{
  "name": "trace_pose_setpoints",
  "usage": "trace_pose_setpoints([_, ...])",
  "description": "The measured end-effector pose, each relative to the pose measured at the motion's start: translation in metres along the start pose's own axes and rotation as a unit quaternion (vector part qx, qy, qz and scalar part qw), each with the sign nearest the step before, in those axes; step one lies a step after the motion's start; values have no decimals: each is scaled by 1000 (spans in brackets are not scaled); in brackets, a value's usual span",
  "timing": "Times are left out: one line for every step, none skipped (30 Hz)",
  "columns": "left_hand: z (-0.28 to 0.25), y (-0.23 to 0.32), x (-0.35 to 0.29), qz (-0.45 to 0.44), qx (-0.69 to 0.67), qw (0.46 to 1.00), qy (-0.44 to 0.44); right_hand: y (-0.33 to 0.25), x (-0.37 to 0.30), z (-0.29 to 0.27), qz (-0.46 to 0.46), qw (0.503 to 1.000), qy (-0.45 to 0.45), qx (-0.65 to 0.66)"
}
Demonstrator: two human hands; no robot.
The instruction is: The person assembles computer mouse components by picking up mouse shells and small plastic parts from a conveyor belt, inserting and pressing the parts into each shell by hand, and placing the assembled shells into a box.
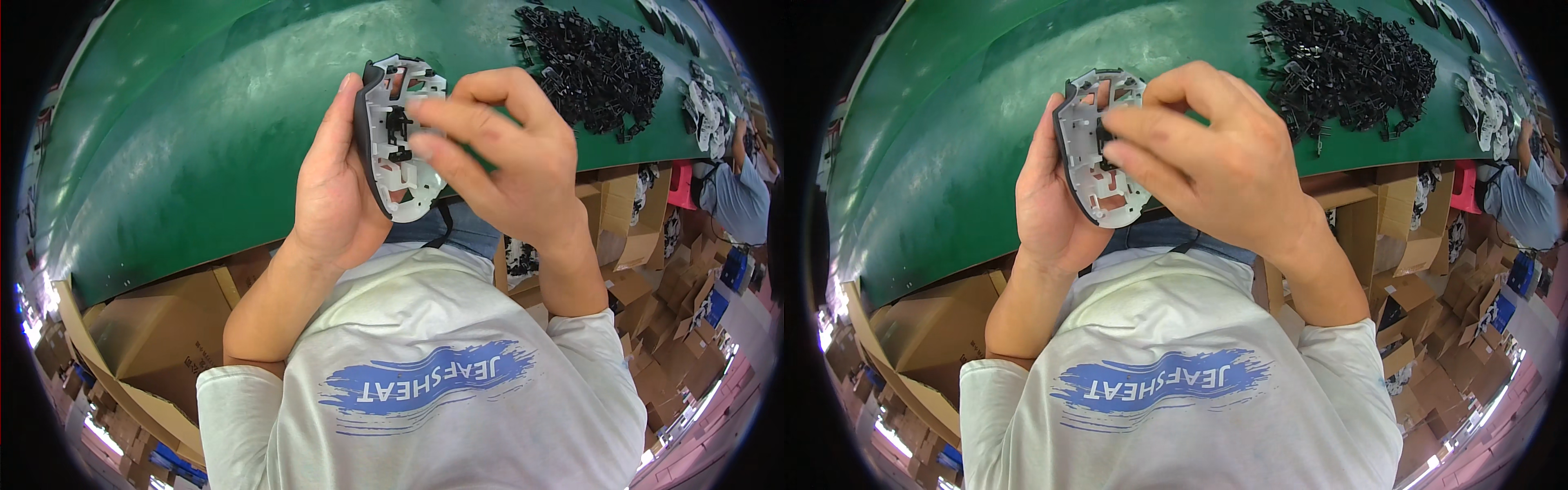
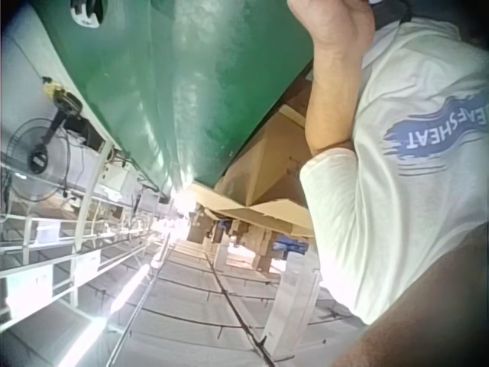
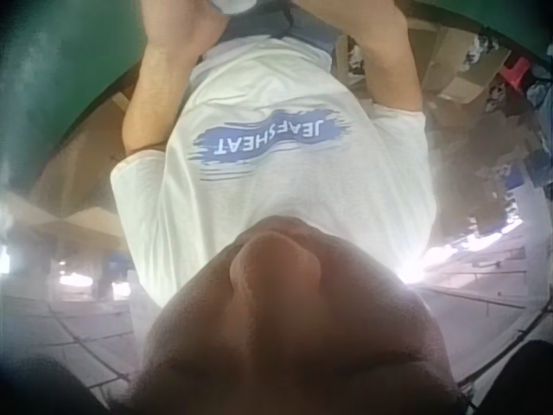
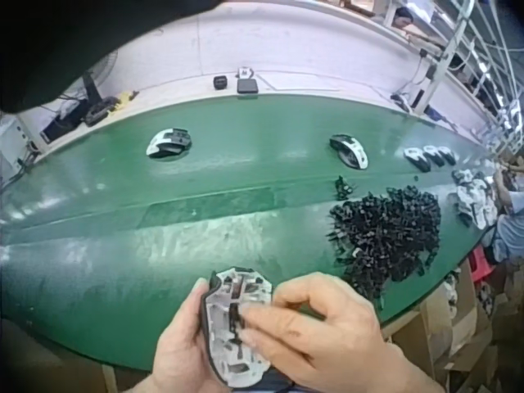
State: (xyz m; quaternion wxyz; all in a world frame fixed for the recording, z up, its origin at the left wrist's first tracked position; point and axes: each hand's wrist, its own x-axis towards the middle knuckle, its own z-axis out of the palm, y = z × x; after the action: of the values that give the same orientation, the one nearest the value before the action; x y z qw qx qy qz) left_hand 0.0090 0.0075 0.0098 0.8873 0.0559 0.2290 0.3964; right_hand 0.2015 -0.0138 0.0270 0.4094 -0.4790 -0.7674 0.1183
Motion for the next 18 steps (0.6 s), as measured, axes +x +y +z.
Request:
trace_pose_setpoints([-1,1,0,-9,1,1000,-5,1,-2,-2,-32,999,-30,-32])
trace_pose_setpoints([-1,3,1,-19,2,1000,-9,0,-5,-1,-23,997,-41,-56])
trace_pose_setpoints([-3,3,1,-19,2,1000,-9,0,-4,-3,-23,997,-41,-55])
trace_pose_setpoints([-6,2,1,-24,6,1000,-9,0,-3,-7,-31,996,-58,-63])
trace_pose_setpoints([-9,2,1,-28,11,1000,-9,1,-2,-9,-39,994,-76,-71])
trace_pose_setpoints([-9,2,0,-30,11,999,-11,4,-4,-8,-37,994,-75,-73])
trace_pose_setpoints([-9,2,0,-32,9,999,-38,11,-6,-4,-30,998,-48,-6])
trace_pose_setpoints([-9,2,-1,-34,7,997,-65,14,-8,-2,-24,998,-21,60])
trace_pose_setpoints([-7,1,-1,-33,7,997,-64,11,-9,0,-24,998,-21,61])
trace_pose_setpoints([-3,1,0,-30,-25,998,-48,4,-12,1,101,980,-43,163])
trace_pose_setpoints([0,0,-1,-27,-56,998,-31,0,-14,2,224,937,-64,261])
trace_pose_setpoints([1,1,-1,-29,-56,998,-31,1,-15,3,237,922,-67,300])
trace_pose_setpoints([2,1,-1,-22,-18,999,-29,2,-16,6,238,921,-66,300])
trace_pose_setpoints([3,0,-1,-16,20,999,-28,2,-17,10,256,902,-19,349])
trace_pose_setpoints([6,0,-3,-18,19,999,-27,3,-18,13,272,877,27,396])
trace_pose_setpoints([10,0,-7,-5,83,996,-13,4,-16,13,276,878,44,390])
trace_pose_setpoints([12,-1,-11,7,147,989,1,4,-14,10,279,877,45,389])
trace_pose_setpoints([12,-1,-15,13,194,981,21,3,-11,7,279,886,36,368])
